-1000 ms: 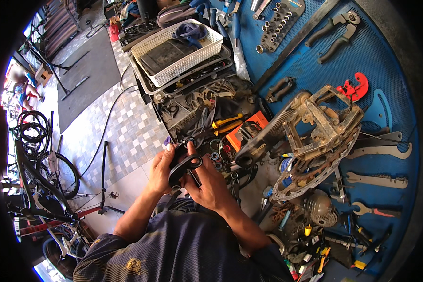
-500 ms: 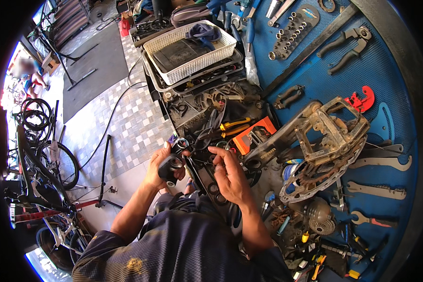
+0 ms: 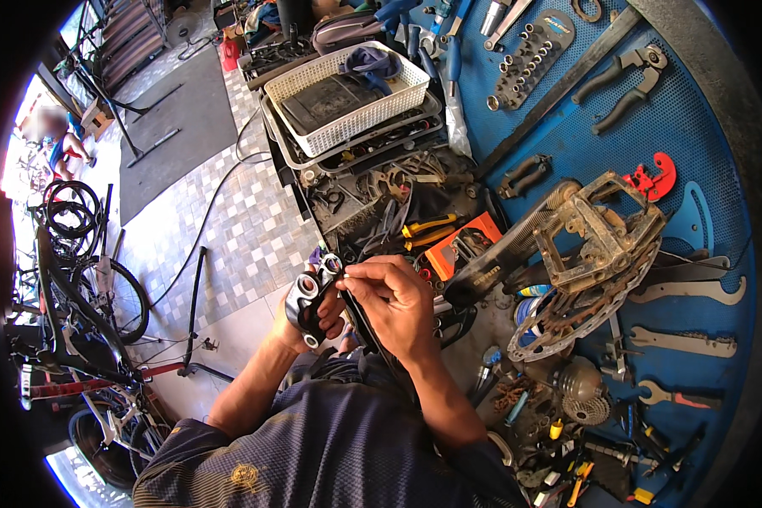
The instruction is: The person secures a bicycle crank arm in a bench vise and repeatedly taps it with a hammer to adjust or seat a bearing. They then remove the crank arm, retrieve a small metal ring from the workbench, and install it onto the bicycle frame's bottom bracket area.
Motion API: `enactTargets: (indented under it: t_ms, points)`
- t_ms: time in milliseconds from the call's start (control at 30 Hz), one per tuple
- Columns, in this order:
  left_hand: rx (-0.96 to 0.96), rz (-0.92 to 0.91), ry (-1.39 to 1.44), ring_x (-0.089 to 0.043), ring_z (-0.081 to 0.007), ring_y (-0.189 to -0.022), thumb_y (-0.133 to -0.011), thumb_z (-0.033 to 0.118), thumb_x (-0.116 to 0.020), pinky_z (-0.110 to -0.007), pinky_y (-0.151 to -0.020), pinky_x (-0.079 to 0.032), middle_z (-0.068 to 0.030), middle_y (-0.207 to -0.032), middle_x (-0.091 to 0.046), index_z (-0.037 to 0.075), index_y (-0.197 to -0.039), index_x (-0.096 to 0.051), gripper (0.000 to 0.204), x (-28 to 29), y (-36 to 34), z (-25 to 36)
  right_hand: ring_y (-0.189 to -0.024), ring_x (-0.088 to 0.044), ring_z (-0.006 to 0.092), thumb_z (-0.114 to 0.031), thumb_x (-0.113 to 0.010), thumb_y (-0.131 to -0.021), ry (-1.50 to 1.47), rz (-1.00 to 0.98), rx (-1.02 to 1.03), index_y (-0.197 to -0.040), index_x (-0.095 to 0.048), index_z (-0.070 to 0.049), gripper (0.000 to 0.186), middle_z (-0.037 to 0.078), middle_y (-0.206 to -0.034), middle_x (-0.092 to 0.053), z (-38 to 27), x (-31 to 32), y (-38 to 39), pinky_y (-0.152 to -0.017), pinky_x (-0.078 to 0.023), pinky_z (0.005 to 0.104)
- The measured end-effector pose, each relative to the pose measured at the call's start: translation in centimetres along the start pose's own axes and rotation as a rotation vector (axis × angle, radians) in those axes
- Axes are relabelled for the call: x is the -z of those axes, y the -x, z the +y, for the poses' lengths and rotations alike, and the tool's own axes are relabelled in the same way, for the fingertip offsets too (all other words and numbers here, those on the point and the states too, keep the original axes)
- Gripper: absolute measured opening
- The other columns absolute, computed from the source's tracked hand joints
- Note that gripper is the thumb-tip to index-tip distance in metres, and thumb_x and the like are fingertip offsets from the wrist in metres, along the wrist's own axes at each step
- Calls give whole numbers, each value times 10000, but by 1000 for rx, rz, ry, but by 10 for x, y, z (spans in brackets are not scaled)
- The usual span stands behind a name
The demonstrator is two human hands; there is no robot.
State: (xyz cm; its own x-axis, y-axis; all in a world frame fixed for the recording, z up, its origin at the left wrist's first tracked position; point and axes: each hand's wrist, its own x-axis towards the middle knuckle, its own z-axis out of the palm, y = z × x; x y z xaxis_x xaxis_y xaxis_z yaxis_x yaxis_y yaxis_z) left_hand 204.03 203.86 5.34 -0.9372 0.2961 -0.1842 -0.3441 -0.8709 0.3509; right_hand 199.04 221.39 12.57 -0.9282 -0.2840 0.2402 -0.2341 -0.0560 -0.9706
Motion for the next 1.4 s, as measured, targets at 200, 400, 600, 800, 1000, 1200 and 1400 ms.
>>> enactTargets:
  t_ms: [200, 400, 600, 800, 1000, 1200, 1400]
  points:
    - [-130, 191, -507, -626, -154, -528, -1133, 525, -406, -270, -495, -505, -85, -770, -684, -3, -1089, -675, 594, -15, 8, 4, -899, -717, 121, 36, -763, -942, 145, -11, 4, -1117, -718, 26, 182, 56, -1031, -668, 2, -7, -8, -781, -601, 233]
    - [-207, 208, -712, -598, -103, -591, -1147, 504, -385, -251, -547, -482, -18, -733, -622, 40, -1023, -660, 554, -20, 13, 5, -822, -591, 39, -20, -809, -923, -76, 6, -262, -1158, -735, -26, 247, -29, -928, -640, 2, -8, -10, -738, -501, 185]
    - [-232, 206, -814, -461, -62, -673, -1154, 489, -389, -255, -614, -377, 18, -738, -577, 40, -1005, -660, 545, -20, 15, 7, -800, -586, 30, -25, -800, -935, -105, -71, -298, -1168, -735, -15, 242, -33, -907, -652, 2, -5, -10, -729, -497, 189]
    - [-157, 179, -690, -568, -111, -589, -1153, 473, -393, -285, -553, -500, -38, -795, -641, 8, -1083, -667, 544, -24, 19, 10, -812, -651, 51, -64, -776, -970, -92, -64, -201, -1223, -736, -18, 260, 11, -1022, -711, 5, -8, -8, -728, -538, 198]
    - [-105, 81, -228, -588, -170, -527, -1137, 484, -413, -351, -507, -553, -131, -918, -712, -56, -1216, -660, 598, -17, 16, 4, -902, -669, 75, -133, -712, -1033, -323, -90, -320, -1367, -673, 1, 362, -4, -1028, -688, 6, -5, -6, -779, -560, 204]
    - [-151, 155, -233, -595, -155, -558, -1131, 500, -427, -310, -555, -532, -83, -876, -712, -48, -1231, -678, 611, -4, 14, 11, -811, -603, 43, -213, -673, -1065, 224, -137, -205, -1371, -672, -39, 352, -1, -987, -684, 60, 25, 5, -697, -515, 221]
    - [-264, 442, -763, -524, -93, -622, -1126, 536, -433, -248, -601, -477, 21, -712, -500, -43, -1222, -684, 639, 17, 27, 29, -884, -704, 285, -163, -683, -988, 742, -44, -380, -1214, -719, -51, 255, 111, -993, -700, 124, 82, 35, -775, -572, 393]
